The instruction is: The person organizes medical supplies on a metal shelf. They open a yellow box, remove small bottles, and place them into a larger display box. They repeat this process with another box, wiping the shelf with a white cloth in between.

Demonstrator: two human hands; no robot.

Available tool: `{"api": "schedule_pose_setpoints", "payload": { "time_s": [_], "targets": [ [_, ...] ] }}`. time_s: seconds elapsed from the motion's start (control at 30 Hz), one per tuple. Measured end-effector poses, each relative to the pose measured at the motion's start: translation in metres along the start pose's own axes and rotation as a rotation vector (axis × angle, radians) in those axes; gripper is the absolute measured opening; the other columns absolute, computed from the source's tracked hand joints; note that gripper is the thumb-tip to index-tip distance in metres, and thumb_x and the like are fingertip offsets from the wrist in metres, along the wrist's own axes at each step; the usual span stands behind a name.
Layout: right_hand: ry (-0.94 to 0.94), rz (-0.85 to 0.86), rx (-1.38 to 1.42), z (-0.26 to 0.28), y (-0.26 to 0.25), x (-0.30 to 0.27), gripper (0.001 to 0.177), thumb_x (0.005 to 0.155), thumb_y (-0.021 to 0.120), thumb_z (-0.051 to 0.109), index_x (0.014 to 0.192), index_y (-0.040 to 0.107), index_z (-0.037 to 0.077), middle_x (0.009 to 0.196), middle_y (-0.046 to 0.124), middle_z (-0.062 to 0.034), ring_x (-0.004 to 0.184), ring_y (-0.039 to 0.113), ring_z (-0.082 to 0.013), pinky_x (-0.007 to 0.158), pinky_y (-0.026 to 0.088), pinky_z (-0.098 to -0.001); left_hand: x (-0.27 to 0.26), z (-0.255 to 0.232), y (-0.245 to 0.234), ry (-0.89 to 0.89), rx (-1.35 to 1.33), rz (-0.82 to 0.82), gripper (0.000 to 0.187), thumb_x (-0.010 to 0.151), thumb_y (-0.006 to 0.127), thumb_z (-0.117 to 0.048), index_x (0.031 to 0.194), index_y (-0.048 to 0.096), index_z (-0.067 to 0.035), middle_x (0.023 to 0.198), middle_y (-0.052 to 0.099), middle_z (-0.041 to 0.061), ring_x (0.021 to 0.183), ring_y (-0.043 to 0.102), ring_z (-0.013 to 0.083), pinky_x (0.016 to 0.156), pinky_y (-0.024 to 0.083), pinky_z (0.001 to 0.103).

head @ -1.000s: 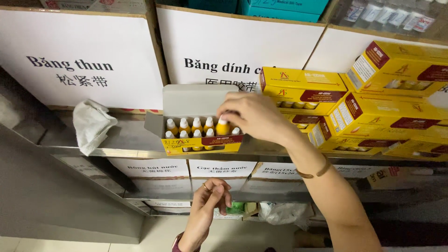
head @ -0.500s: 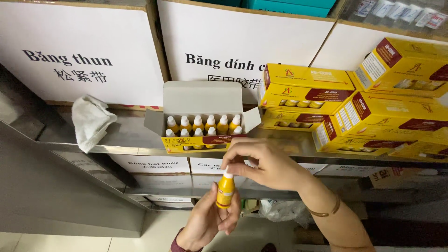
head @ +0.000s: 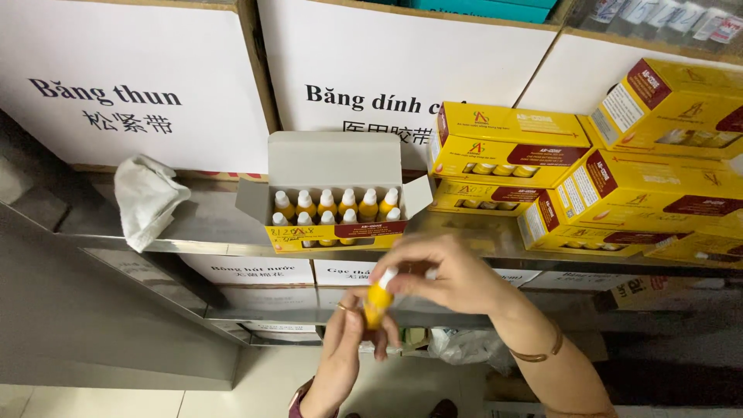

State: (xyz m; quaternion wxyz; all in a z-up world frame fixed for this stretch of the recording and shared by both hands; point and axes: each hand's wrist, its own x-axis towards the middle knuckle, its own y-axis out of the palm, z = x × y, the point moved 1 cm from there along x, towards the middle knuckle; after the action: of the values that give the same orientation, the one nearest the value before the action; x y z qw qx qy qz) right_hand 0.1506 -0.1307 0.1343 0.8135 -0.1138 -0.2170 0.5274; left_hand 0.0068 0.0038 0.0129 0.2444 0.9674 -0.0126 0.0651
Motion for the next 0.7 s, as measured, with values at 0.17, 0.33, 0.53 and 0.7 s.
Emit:
{"api": "schedule_pose_setpoints", "payload": {
  "time_s": [0.17,0.33,0.53,0.7],
  "targets": [
    [-0.208,-0.405,-0.32,0.044,-0.024,0.017,0.019,0.094,0.074,0.006,0.113,0.074,0.007,0.105,0.078,-0.0033,0.084,0.072,-0.0094,0.069,0.058,-0.0218,0.0,-0.015,0.0,0.106,0.084,-0.116,0.061,0.104,0.03,-0.055,0.129,0.051,-0.004,0.082,0.068,0.008,0.06,0.055,0.0109,0.061,0.047,0.024],
    [-0.009,-0.419,-0.556,0.038,-0.033,0.047,0.017,0.089,0.078,0.01,0.106,0.078,0.008,0.088,0.079,-0.0017,0.063,0.066,-0.0101,0.055,0.05,-0.0238,-0.003,-0.008,-0.004,0.069,0.099,-0.176,0.051,0.107,0.036,-0.045,0.122,0.055,-0.001,0.078,0.068,0.008,0.06,0.055,0.0114,0.06,0.047,0.025],
    [0.064,-0.252,-0.778,0.024,-0.025,0.066,0.017,0.085,0.08,0.025,0.096,0.08,0.013,0.079,0.075,-0.0024,0.063,0.068,-0.0154,0.058,0.053,-0.0326,-0.005,0.003,-0.011,0.043,0.062,-0.203,0.04,0.108,0.041,-0.035,0.112,0.061,0.0,0.075,0.067,0.008,0.058,0.053,0.0107,0.057,0.046,0.025],
    [0.201,-0.159,-0.863,0.026,-0.023,0.075,0.02,0.079,0.081,0.03,0.092,0.081,0.015,0.079,0.074,-0.0019,0.067,0.069,-0.0192,0.06,0.054,-0.0374,-0.006,0.008,-0.015,0.03,0.046,-0.199,0.036,0.107,0.044,-0.031,0.106,0.063,-0.001,0.073,0.066,0.008,0.058,0.053,0.0104,0.057,0.045,0.025]
  ]
}}
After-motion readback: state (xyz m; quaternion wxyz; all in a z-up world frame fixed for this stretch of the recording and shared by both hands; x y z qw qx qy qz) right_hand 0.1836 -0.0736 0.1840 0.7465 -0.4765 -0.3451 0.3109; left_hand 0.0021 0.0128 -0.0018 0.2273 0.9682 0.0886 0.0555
